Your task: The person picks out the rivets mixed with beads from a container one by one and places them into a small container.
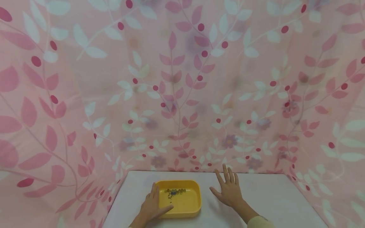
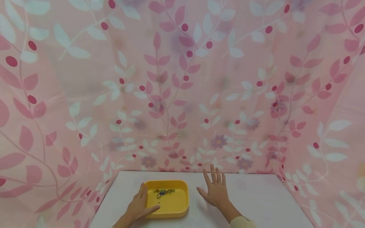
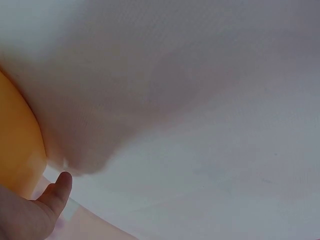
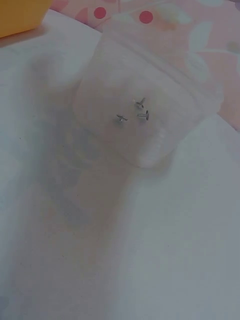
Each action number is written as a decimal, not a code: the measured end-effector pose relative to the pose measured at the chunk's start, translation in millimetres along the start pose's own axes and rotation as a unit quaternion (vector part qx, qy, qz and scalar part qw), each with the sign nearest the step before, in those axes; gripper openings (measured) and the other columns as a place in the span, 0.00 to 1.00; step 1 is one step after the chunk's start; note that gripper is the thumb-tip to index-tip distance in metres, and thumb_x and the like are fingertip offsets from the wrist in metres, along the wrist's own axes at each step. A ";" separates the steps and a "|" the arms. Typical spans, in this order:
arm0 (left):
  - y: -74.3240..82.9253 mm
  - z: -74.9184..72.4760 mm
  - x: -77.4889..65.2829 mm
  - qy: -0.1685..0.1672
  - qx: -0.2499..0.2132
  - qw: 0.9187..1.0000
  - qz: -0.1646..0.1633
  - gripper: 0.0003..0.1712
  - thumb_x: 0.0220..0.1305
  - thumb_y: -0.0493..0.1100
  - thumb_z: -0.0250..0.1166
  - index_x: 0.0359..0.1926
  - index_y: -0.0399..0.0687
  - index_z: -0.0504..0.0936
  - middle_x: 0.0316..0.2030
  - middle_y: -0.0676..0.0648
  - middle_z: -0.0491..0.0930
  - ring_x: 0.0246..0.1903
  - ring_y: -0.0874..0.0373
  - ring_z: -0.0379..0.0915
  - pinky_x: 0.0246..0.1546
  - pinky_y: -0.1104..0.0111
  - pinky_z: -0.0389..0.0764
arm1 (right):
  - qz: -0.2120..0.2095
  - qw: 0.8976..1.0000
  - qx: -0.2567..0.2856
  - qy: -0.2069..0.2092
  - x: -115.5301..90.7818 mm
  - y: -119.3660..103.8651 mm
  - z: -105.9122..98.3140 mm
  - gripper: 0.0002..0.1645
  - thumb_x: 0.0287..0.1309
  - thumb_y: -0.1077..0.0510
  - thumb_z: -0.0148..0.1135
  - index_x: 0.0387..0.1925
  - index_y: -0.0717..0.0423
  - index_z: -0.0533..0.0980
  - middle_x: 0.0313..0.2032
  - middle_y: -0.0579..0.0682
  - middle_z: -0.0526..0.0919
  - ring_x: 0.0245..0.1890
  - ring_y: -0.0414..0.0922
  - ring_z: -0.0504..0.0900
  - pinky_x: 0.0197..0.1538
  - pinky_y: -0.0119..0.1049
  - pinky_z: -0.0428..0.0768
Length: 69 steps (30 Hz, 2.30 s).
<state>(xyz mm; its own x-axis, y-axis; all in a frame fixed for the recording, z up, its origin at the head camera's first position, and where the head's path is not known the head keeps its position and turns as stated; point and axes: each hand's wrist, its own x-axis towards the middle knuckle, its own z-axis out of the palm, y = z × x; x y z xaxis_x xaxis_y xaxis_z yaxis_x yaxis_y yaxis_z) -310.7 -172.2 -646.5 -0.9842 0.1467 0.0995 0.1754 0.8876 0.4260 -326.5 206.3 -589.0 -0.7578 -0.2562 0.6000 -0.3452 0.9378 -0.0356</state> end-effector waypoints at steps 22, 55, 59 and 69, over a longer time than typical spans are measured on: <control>-0.6 -1.5 0.1 0.010 -0.020 1.000 0.018 0.70 0.50 0.78 0.64 0.74 0.30 0.52 0.77 0.31 0.42 0.59 0.27 0.66 0.33 0.45 0.82 | 0.002 0.999 0.006 -0.041 -0.6 -12.6 29.0 0.54 0.56 0.24 0.54 0.77 0.41 0.54 0.79 0.57 0.36 0.74 0.62 0.51 0.67 0.69 0.56; -0.3 -2.4 -3.2 0.015 -0.026 0.999 0.034 0.67 0.52 0.75 0.65 0.73 0.28 0.55 0.76 0.29 0.44 0.58 0.25 0.66 0.31 0.44 0.82 | -0.004 0.999 0.015 -0.048 5.2 -49.7 44.0 0.55 0.54 0.28 0.61 0.76 0.45 0.55 0.78 0.61 0.41 0.72 0.62 0.56 0.66 0.68 0.59; -2.6 -1.7 -2.0 0.021 -0.029 0.999 0.033 0.68 0.50 0.76 0.65 0.73 0.29 0.55 0.76 0.29 0.44 0.57 0.26 0.66 0.31 0.44 0.81 | -0.007 0.999 0.017 -0.051 8.6 -56.1 48.8 0.53 0.56 0.25 0.56 0.75 0.47 0.58 0.77 0.62 0.44 0.72 0.62 0.55 0.66 0.68 0.60; -2.5 0.9 -1.4 0.026 0.002 0.999 0.032 0.68 0.49 0.78 0.63 0.73 0.30 0.56 0.76 0.30 0.45 0.58 0.27 0.67 0.32 0.47 0.83 | -0.019 0.999 0.030 -0.036 10.5 -72.2 53.4 0.53 0.57 0.25 0.54 0.75 0.47 0.57 0.78 0.61 0.40 0.70 0.64 0.59 0.64 0.68 0.62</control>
<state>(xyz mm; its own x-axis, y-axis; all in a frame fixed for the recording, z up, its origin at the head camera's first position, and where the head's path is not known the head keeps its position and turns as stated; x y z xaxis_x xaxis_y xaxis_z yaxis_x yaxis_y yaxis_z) -309.8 -174.3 -648.6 -0.9684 0.1794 0.1734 0.2369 0.8794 0.4130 -339.1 123.3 -622.8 -0.7806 -0.3085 0.5435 -0.4051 0.9120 -0.0642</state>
